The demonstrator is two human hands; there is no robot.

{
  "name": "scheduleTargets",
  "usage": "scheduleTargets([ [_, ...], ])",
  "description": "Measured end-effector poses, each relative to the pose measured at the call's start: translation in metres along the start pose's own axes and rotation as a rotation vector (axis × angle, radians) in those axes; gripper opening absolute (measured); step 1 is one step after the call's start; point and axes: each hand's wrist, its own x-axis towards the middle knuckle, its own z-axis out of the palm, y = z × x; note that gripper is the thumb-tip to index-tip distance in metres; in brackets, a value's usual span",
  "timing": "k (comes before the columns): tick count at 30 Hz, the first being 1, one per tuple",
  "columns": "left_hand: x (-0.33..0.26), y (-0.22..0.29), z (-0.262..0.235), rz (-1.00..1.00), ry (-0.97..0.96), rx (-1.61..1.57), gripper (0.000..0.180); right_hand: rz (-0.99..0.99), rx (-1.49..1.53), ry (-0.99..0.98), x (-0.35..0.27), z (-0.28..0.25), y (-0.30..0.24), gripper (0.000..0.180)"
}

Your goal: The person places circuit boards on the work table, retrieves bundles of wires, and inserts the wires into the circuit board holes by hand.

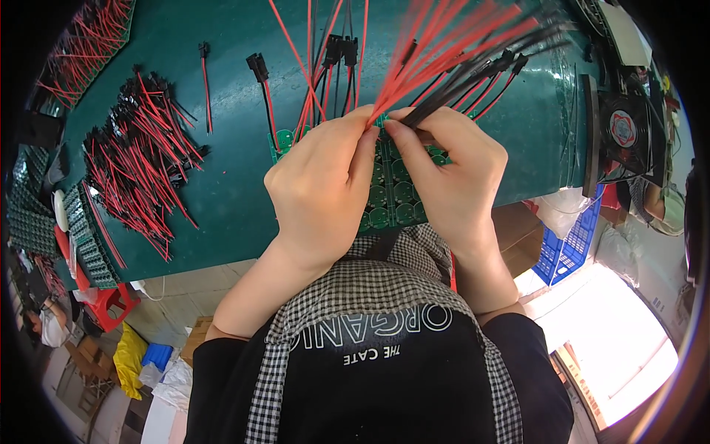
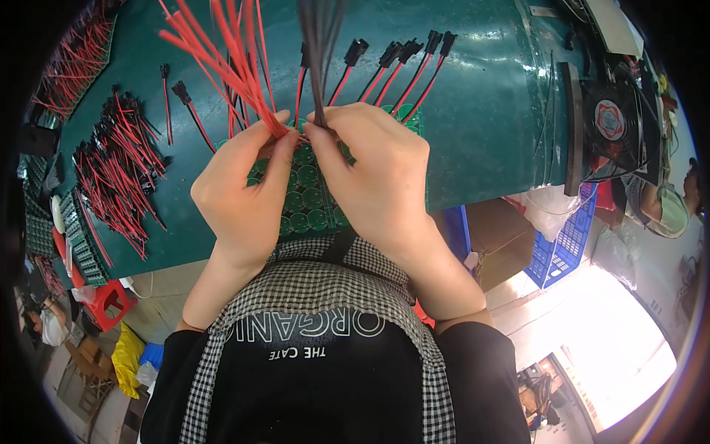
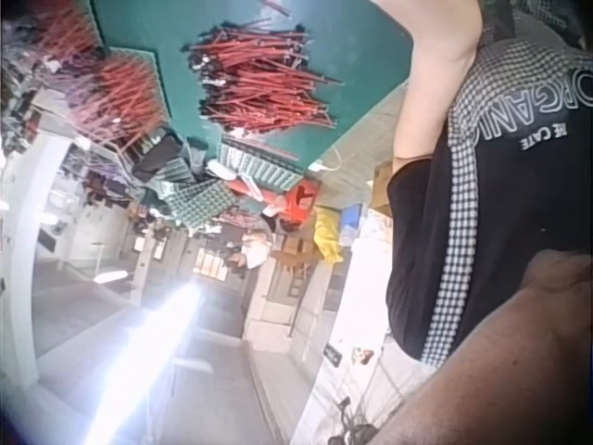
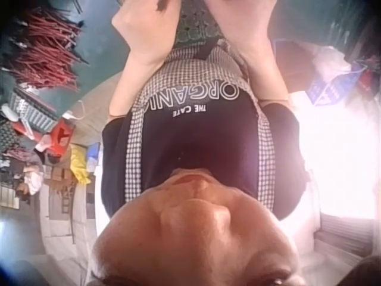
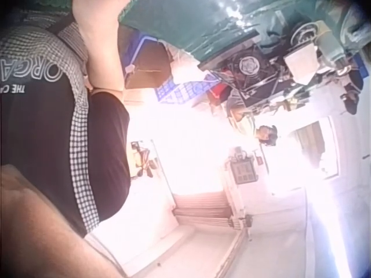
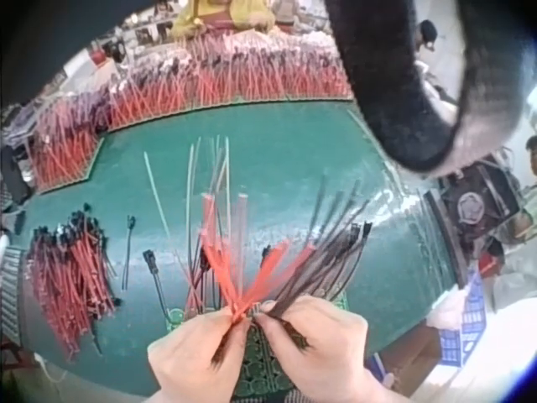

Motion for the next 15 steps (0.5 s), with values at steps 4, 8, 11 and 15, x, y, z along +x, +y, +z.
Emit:
scheduleTargets([
  [4,0.0006,-0.0042,0.0043,0.078,0.029,0.02,0.023,-0.069,-0.069,-0.029,0.0034,-0.0005,-0.0014,0.012],
  [8,-0.0005,-0.0032,0.0047,0.032,0.026,0.034,0.024,-0.017,-0.105,-0.042,0.0018,-0.0005,-0.0044,0.014],
  [11,-0.0014,-0.0052,0.005,-0.006,0.093,-0.089,0.022,-0.022,-0.145,-0.033,-0.0008,-0.0007,-0.0037,0.015],
  [15,-0.004,-0.0017,0.0002,-0.154,0.066,-0.245,0.017,0.017,-0.061,0.022,-0.0046,-0.0088,-0.0008,0.011],
])
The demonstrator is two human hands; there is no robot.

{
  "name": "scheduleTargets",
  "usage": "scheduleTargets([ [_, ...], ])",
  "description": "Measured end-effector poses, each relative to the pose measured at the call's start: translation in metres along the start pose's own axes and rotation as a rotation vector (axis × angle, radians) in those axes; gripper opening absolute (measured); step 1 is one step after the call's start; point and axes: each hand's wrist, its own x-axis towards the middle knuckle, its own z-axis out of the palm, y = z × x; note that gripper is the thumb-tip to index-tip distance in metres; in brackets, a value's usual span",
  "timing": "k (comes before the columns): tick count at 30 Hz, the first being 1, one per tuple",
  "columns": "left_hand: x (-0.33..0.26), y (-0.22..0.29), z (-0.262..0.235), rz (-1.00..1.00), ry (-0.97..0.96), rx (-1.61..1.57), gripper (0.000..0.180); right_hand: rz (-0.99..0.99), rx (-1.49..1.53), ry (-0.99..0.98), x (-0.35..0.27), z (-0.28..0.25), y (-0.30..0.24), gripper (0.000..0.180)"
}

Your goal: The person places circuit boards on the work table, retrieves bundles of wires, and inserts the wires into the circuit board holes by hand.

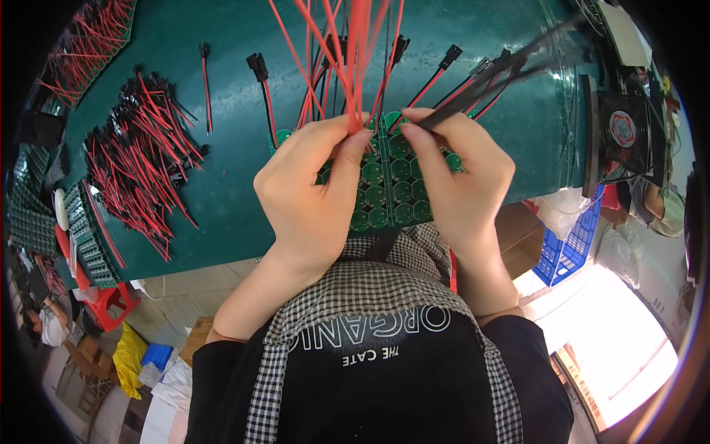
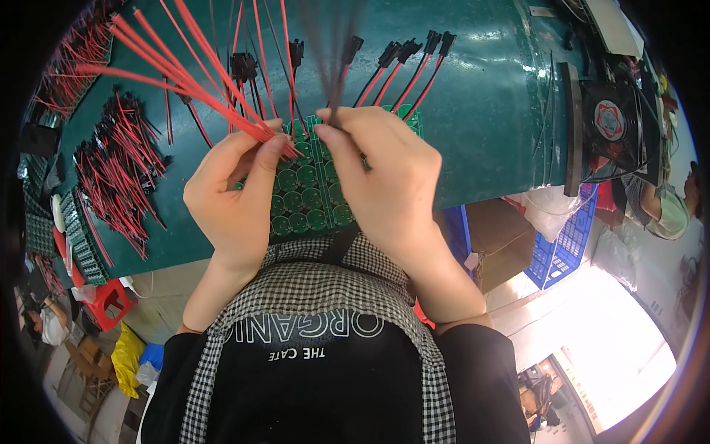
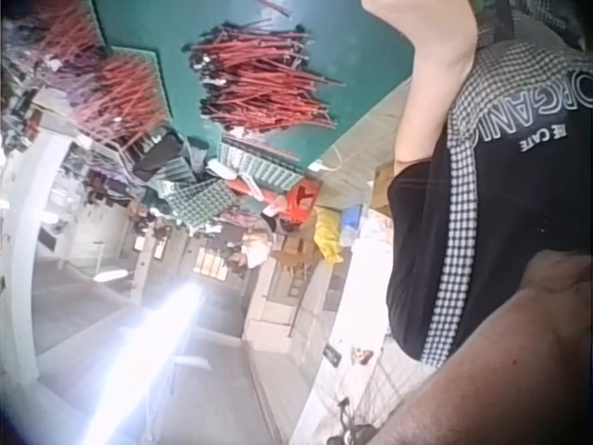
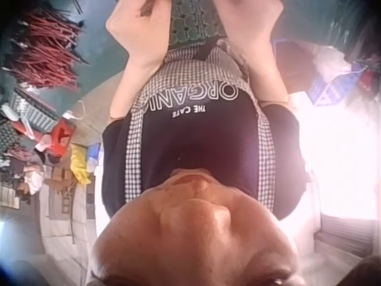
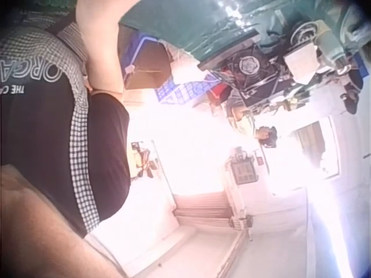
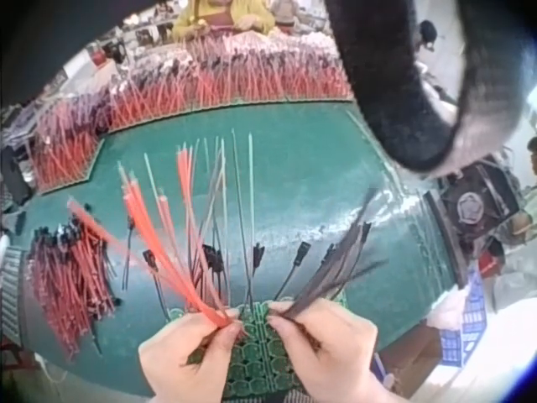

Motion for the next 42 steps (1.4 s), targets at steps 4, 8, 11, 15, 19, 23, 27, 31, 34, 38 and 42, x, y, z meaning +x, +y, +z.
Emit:
scheduleTargets([
  [4,-0.001,0.002,0.003,-0.116,-0.048,-0.153,0.011,0.064,0.088,0.026,-0.003,-0.006,0.007,0.008],
  [8,0.0,0.005,0.006,-0.108,-0.093,-0.105,0.013,0.111,0.118,0.045,-0.002,-0.005,0.009,0.009],
  [11,0.0,0.003,0.007,-0.102,-0.084,-0.084,0.013,0.095,0.088,0.064,-0.002,-0.004,0.009,0.01],
  [15,-0.001,0.003,0.009,-0.106,-0.085,-0.081,0.014,0.073,0.049,0.051,-0.002,-0.006,0.011,0.013],
  [19,-0.001,0.002,0.011,-0.068,-0.085,-0.066,0.014,0.061,0.007,0.066,-0.003,-0.006,0.011,0.013],
  [23,-0.001,0.001,0.011,-0.033,-0.087,0.003,0.014,0.034,-0.008,0.044,-0.002,-0.007,0.011,0.013],
  [27,-0.001,0.001,0.011,-0.039,-0.083,-0.033,0.014,0.074,0.073,0.028,0.001,-0.011,0.01,0.013],
  [31,-0.001,0.003,0.011,-0.022,-0.08,-0.001,0.014,0.146,0.096,-0.024,0.0,-0.021,0.009,0.013],
  [34,-0.001,0.003,0.011,-0.013,-0.082,0.014,0.014,0.055,0.057,-0.005,-0.005,-0.02,0.016,0.012],
  [38,0.0,0.004,0.011,0.012,-0.075,0.027,0.014,0.022,0.021,-0.006,-0.006,-0.02,0.015,0.008],
  [42,0.0,0.003,0.012,0.013,-0.079,0.024,0.014,0.013,0.0,-0.018,-0.007,-0.02,0.019,0.012],
])
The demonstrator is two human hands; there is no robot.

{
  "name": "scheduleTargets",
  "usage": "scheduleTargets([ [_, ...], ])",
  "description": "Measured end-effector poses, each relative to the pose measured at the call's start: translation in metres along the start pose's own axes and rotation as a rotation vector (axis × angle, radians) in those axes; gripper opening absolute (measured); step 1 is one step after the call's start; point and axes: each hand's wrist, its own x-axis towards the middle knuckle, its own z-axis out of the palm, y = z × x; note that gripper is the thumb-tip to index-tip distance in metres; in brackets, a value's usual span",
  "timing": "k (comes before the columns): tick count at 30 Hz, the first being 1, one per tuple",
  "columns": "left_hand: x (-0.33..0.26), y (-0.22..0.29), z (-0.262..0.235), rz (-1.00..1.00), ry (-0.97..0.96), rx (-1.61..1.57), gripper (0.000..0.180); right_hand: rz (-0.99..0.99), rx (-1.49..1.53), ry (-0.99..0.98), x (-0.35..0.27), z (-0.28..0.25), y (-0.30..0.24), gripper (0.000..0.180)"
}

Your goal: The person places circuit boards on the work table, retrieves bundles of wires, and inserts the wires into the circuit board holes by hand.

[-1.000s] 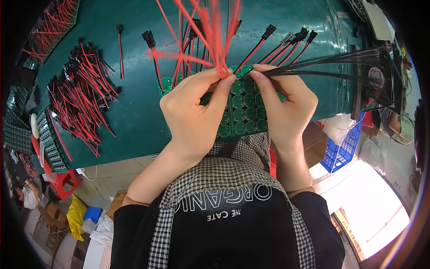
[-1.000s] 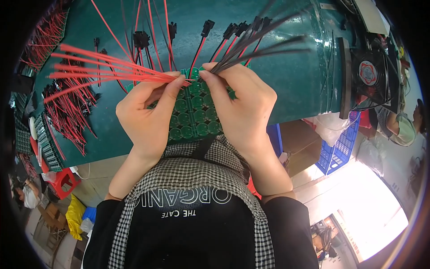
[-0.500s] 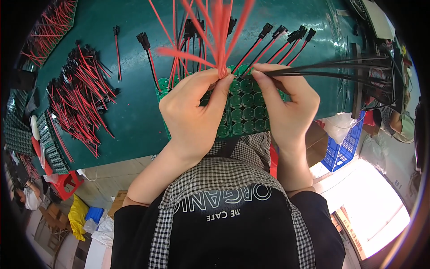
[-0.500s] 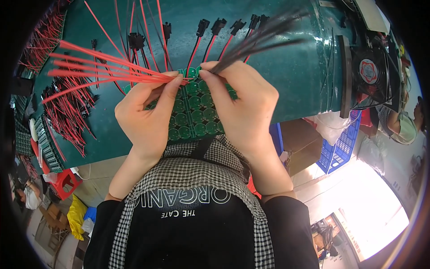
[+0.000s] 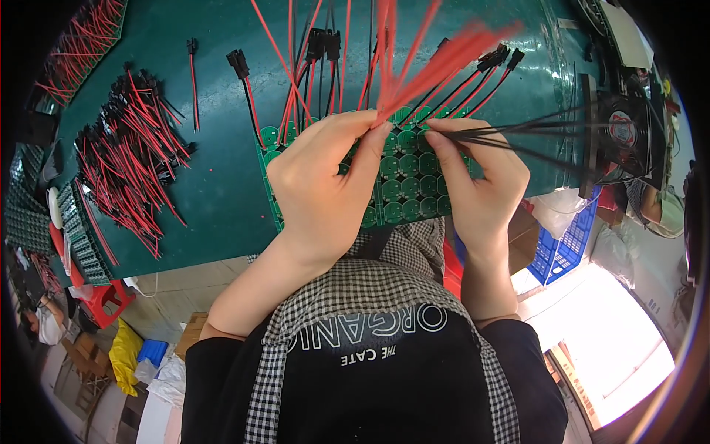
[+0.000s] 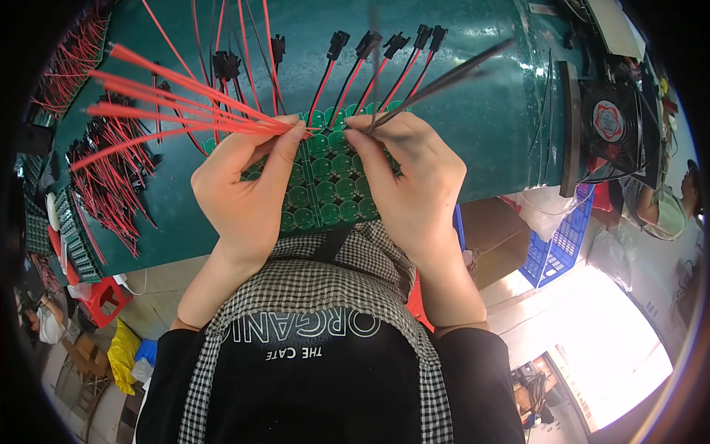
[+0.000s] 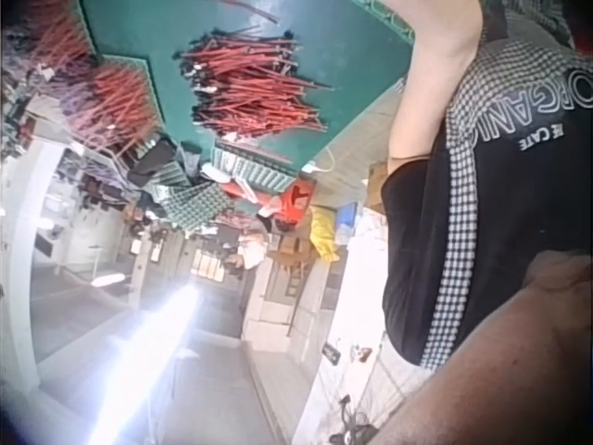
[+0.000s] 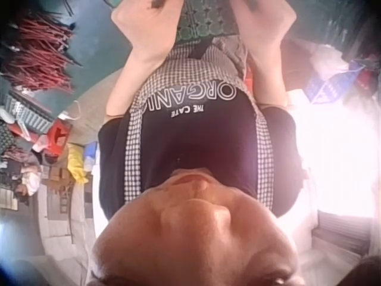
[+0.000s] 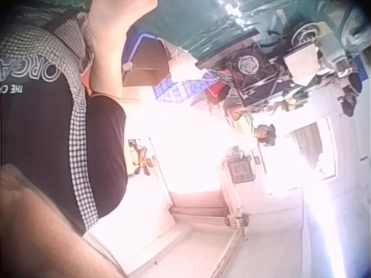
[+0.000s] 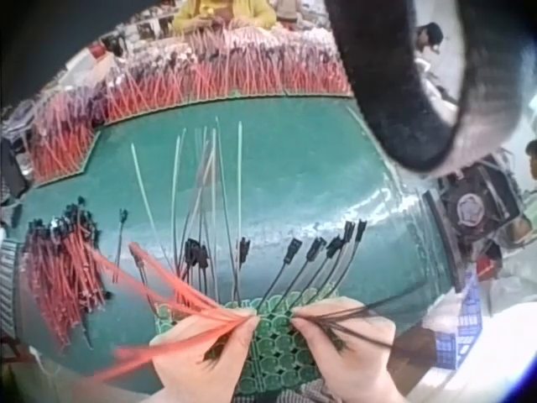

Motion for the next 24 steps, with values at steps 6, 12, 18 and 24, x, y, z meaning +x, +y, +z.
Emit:
scheduleTargets([
  [6,0.0,-0.001,0.001,0.013,0.006,0.008,0.014,0.036,0.079,0.054,0.001,0.003,-0.005,0.012],
  [12,0.001,0.0,0.002,0.024,0.006,0.015,0.014,0.007,0.023,0.019,0.004,0.008,-0.006,0.013],
  [18,0.001,0.001,0.003,0.016,-0.001,0.006,0.014,0.007,-0.036,0.013,0.006,0.01,-0.008,0.013],
  [24,0.002,0.0,0.004,0.032,-0.008,0.03,0.013,0.015,-0.044,0.02,0.008,0.011,-0.009,0.013],
])
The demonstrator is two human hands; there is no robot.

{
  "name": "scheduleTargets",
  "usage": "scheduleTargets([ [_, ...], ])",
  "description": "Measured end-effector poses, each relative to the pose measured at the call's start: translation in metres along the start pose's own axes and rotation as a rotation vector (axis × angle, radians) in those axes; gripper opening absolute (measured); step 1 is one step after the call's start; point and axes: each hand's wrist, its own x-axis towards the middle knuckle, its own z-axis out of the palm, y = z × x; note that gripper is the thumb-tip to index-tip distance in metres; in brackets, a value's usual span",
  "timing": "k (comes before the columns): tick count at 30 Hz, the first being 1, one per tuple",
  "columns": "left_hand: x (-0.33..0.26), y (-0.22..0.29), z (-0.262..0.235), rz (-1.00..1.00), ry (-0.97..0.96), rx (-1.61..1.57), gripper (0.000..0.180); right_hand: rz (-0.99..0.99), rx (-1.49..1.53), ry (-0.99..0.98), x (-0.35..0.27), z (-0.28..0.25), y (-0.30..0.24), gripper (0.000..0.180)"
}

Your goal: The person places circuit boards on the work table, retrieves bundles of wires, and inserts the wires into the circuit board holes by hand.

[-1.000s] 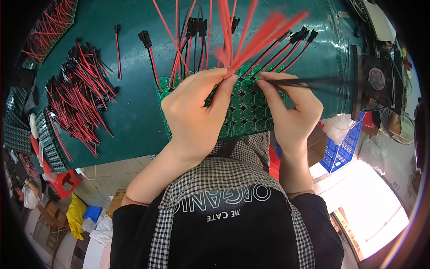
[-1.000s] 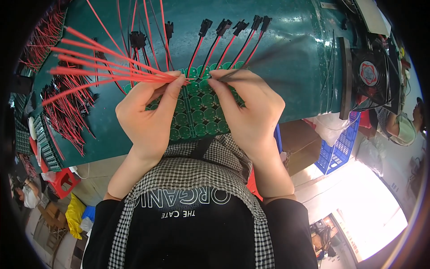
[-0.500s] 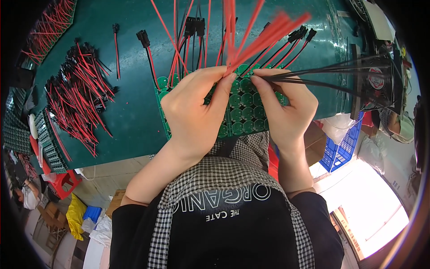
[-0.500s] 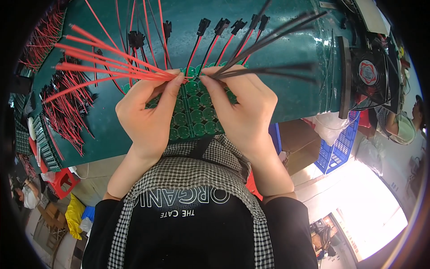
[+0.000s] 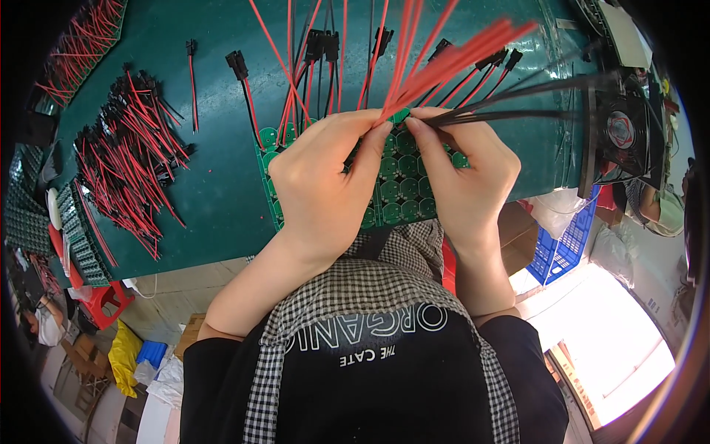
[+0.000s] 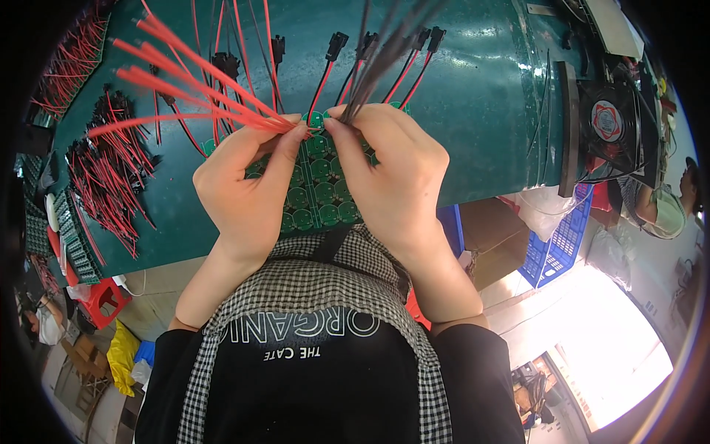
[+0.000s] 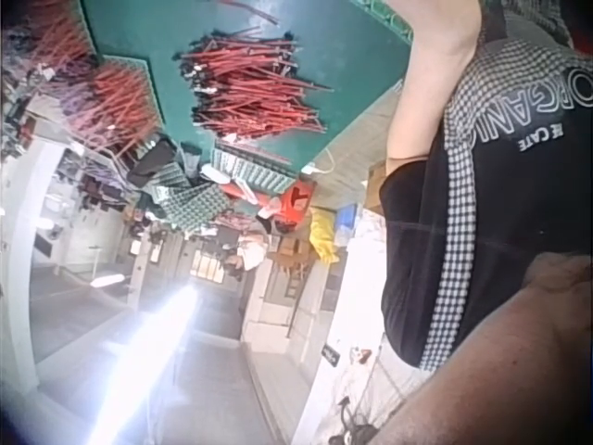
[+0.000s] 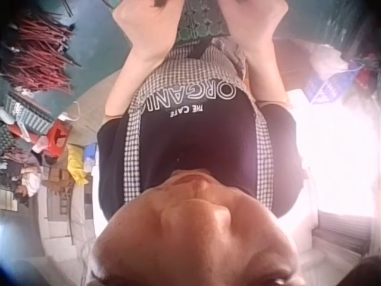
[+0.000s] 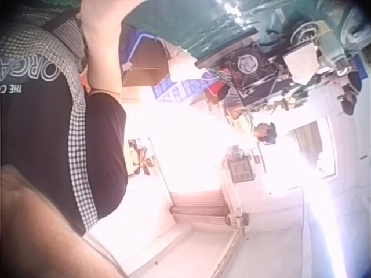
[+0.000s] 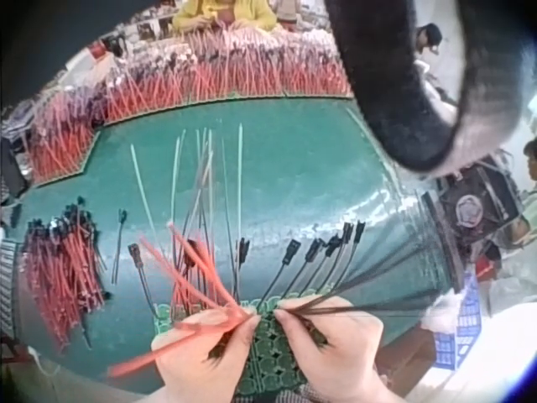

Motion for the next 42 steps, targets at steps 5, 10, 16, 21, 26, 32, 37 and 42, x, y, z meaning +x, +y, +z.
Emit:
scheduleTargets([
  [5,0.001,0.0,0.001,0.044,0.001,0.029,0.014,-0.005,-0.017,-0.023,0.002,0.0,-0.004,0.012],
  [10,0.003,0.0,0.005,0.085,0.019,0.036,0.017,-0.001,-0.051,-0.057,0.004,0.001,-0.008,0.013],
  [16,0.003,-0.002,0.008,0.086,0.059,-0.026,0.02,0.015,0.002,0.005,-0.002,0.002,-0.003,0.013],
  [21,0.001,0.003,0.004,-0.155,0.026,-0.226,0.014,0.174,0.145,-0.002,-0.004,-0.015,0.0,0.012],
  [26,0.001,0.004,0.007,-0.257,-0.016,-0.344,0.011,0.172,0.21,0.002,-0.003,-0.018,0.007,0.013],
  [32,0.002,0.009,0.008,-0.269,-0.016,-0.308,0.011,0.108,0.148,0.015,-0.003,-0.014,0.008,0.012],
  [37,0.001,0.005,0.011,-0.19,-0.003,-0.247,0.012,0.06,0.101,0.051,-0.002,-0.015,0.007,0.012],
  [42,0.001,0.004,0.011,-0.172,-0.002,-0.214,0.012,-0.004,0.104,0.124,0.001,-0.008,0.008,0.008],
])
